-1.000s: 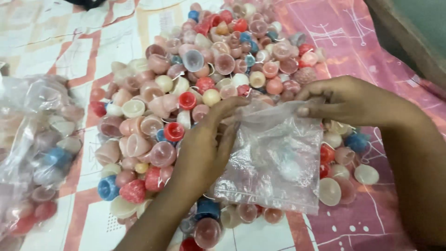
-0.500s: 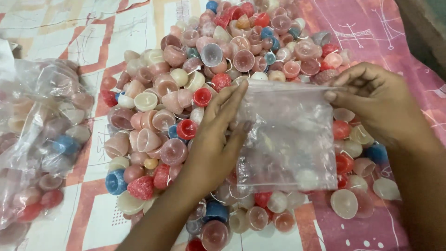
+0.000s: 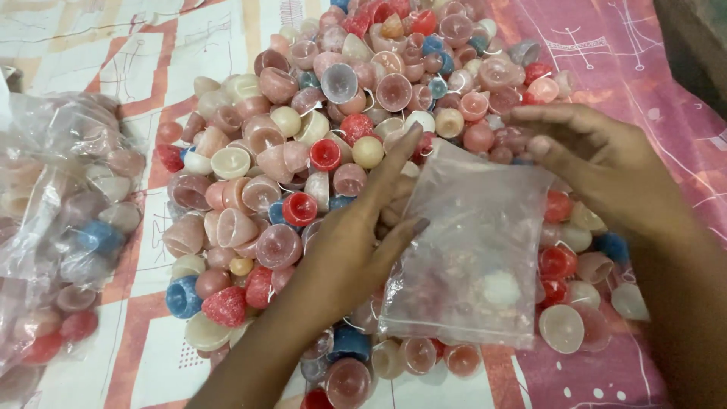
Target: The person sorts through a pile of small, colorful, cup-shaped candles on a patterned surface, selecting individual candles and placing them into a clear plastic bag.
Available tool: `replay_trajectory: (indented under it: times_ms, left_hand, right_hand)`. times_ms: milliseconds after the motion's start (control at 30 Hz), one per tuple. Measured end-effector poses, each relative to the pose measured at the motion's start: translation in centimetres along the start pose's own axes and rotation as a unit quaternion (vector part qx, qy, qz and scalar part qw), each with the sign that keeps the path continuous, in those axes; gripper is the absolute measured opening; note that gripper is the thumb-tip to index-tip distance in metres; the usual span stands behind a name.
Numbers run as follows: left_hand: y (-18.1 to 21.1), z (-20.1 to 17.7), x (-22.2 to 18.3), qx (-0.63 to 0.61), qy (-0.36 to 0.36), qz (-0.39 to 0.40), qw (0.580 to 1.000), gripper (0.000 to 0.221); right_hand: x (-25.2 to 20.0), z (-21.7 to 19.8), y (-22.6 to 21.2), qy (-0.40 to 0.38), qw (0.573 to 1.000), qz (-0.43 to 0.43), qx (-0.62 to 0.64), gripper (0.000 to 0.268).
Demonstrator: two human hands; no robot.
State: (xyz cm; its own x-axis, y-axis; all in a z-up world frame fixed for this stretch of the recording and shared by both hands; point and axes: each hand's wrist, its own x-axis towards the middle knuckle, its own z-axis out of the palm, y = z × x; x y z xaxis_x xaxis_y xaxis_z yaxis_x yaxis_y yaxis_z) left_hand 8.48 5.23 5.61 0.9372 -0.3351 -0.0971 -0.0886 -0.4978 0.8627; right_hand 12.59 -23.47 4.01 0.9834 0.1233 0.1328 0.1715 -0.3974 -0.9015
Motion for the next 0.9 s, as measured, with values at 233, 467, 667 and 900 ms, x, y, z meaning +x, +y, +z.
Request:
replay_trajectory:
  times_ms: [233,467,667,900]
  left_hand:
    - [0.2,0.8,-0.6,-0.086,-0.091,0.118,0.985,0.083]
    - [0.0,0.8,-0.6,-0.044,-0.016,0.116,0.992,0.059]
    - [-0.8,-0.5,-0.4,0.037,0.134,-0.006,0.99,0.038]
    - [-2.2,-1.8,-0.1,0.0,0.201,0.108,0.974,0.054]
  right_hand:
    - [-1.3,1.7,-1.2,-0.098,0.973,-0.029,-0.205,0.032]
    - [-1.2,0.9,0.9,0.091,0.961,-0.044,-0.259,0.026]
    - [-4.1,0.4,2.3,0.116,0.863,-0.383,-0.308,0.03]
    - [-3.9,4.9,-1.3,0.013,0.795,-0.459,-0.398,0.024]
